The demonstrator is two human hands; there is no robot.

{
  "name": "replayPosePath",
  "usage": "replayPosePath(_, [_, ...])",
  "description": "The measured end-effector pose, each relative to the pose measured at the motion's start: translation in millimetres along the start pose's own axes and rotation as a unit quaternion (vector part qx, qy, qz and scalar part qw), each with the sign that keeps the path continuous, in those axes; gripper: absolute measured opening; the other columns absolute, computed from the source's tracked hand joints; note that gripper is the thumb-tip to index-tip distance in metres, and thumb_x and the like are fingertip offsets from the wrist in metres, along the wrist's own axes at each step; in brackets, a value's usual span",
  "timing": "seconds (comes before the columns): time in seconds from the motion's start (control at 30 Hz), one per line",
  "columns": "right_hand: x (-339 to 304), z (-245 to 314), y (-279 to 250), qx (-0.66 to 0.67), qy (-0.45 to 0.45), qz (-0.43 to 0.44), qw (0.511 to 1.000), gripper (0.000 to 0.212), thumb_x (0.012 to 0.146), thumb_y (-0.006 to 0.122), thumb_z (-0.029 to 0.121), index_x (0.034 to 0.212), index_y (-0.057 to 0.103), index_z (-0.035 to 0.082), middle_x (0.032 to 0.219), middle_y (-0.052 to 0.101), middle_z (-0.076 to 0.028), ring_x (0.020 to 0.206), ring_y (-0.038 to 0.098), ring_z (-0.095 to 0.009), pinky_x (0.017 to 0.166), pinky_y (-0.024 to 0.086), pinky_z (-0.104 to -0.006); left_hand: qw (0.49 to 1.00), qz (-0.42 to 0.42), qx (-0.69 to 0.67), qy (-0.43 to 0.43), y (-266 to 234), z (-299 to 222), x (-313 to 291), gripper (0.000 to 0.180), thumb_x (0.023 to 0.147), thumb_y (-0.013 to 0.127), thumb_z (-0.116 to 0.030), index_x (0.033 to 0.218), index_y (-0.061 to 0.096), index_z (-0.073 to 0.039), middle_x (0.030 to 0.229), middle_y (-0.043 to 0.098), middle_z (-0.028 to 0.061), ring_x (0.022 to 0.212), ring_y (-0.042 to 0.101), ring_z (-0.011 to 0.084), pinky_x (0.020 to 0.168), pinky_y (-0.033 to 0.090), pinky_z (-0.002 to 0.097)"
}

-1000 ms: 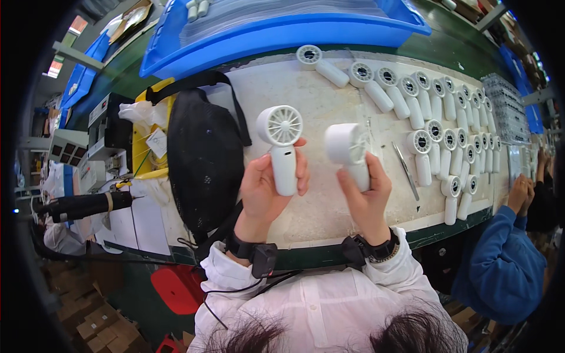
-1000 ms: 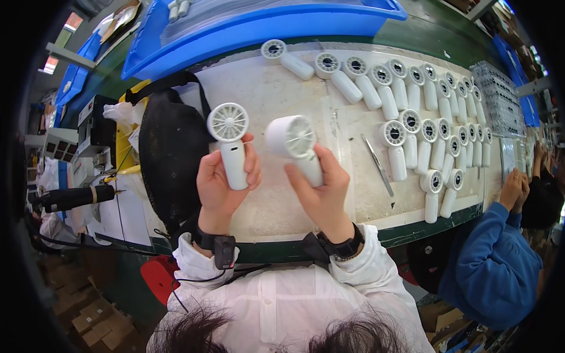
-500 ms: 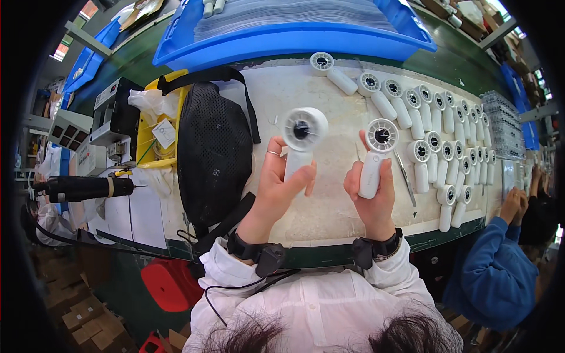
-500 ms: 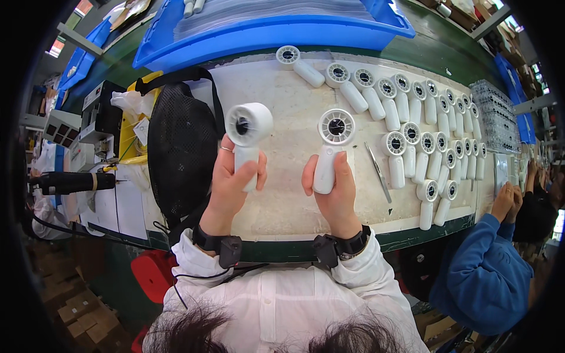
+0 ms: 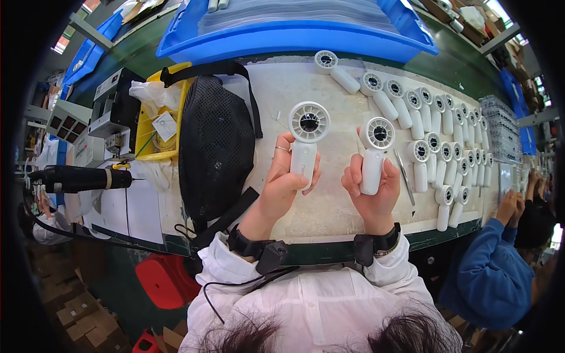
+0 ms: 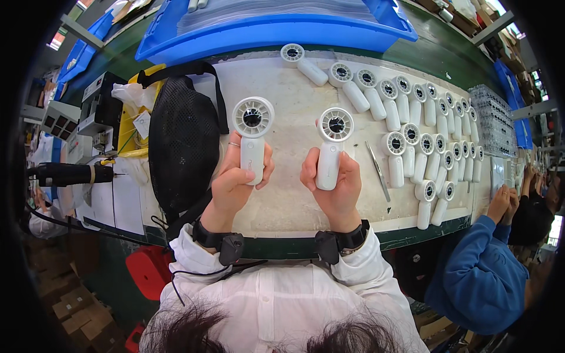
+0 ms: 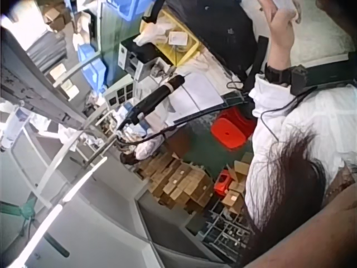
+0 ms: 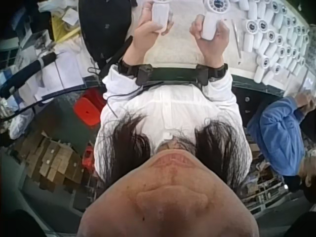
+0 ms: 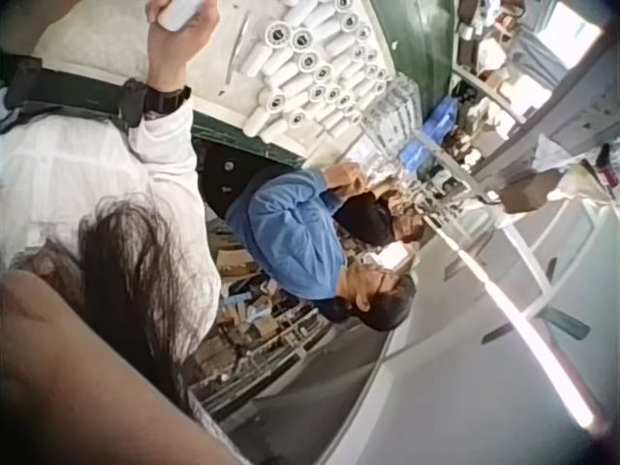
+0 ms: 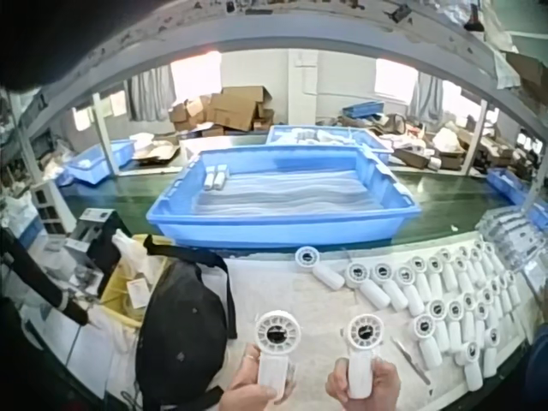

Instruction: Assembling small white portable fans at a factory workstation, including attaching fan blades and casings.

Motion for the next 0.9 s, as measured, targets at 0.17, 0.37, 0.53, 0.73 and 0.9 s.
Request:
replayPosePath(0.17, [-0.2,0.8,2.0,0.002,0.008,0.011,1.0,0.066,0.086,0.04,0.04,0.138,0.018,0.006,0.065,0.044,-0.004,0.05,0.038,-0.012,0.053,0.032,-0.0255,0.999,-0.008,-0.028,-0.013,2.1,-0.5,1.4,0.056,0.067,0.051,-0.012,0.118,0.027,-0.008,0.084,0.045,0.009,0.063,0.047,0.0154,0.048,0.036,0.0255])
replayPosePath(0.37, [-0.3,-0.6,0.7,-0.034,0.008,0.026,0.999,0.069,0.084,0.044,0.04,0.138,0.017,0.005,0.065,0.044,-0.004,0.051,0.039,-0.012,0.053,0.031,-0.025,0.999,-0.021,0.006,-0.036,0.5,3.9,1.8,0.047,0.073,0.05,-0.022,0.115,0.037,-0.006,0.082,0.046,0.0072,0.063,0.047,0.0151,0.047,0.035,0.0246])
replayPosePath(0.53, [-0.5,-1.2,-0.3,-0.068,-0.006,0.024,0.997,0.066,0.084,0.044,0.036,0.137,0.02,0.003,0.065,0.045,-0.005,0.053,0.04,-0.012,0.052,0.033,-0.0245,1.0,-0.005,0.005,-0.022,-0.4,4.8,0.9,0.039,0.084,0.047,-0.017,0.118,0.035,-0.004,0.083,0.048,0.0056,0.064,0.047,0.011,0.051,0.038,0.0236])
replayPosePath(0.73, [-3.3,-0.7,-2.5,-0.112,-0.018,0.012,0.993,0.064,0.084,0.045,0.034,0.135,0.024,0.001,0.066,0.048,-0.006,0.054,0.042,-0.012,0.051,0.035,-0.0241,0.998,-0.006,0.056,-0.003,3.8,6.2,-0.2,0.037,0.089,0.042,-0.015,0.122,0.033,-0.002,0.082,0.049,0.0048,0.064,0.047,0.0102,0.055,0.039,0.0226])
replayPosePath(0.9, [-4.6,-1.0,-2.5,-0.118,-0.029,0.007,0.993,0.056,0.086,0.045,0.028,0.131,0.029,0.0,0.067,0.05,-0.007,0.056,0.045,-0.013,0.052,0.038,-0.0242,0.997,-0.011,0.073,0.002,1.7,7.9,-2.1,0.035,0.09,0.041,-0.014,0.122,0.034,-0.001,0.082,0.049,0.0053,0.065,0.046,0.0101,0.058,0.039,0.023])
Point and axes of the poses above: each hand's wrist, its own x-axis towards the middle knuckle, its own y-axis out of the palm, z = x × y, the point moved 3 cm from there along x, towards the middle knuckle
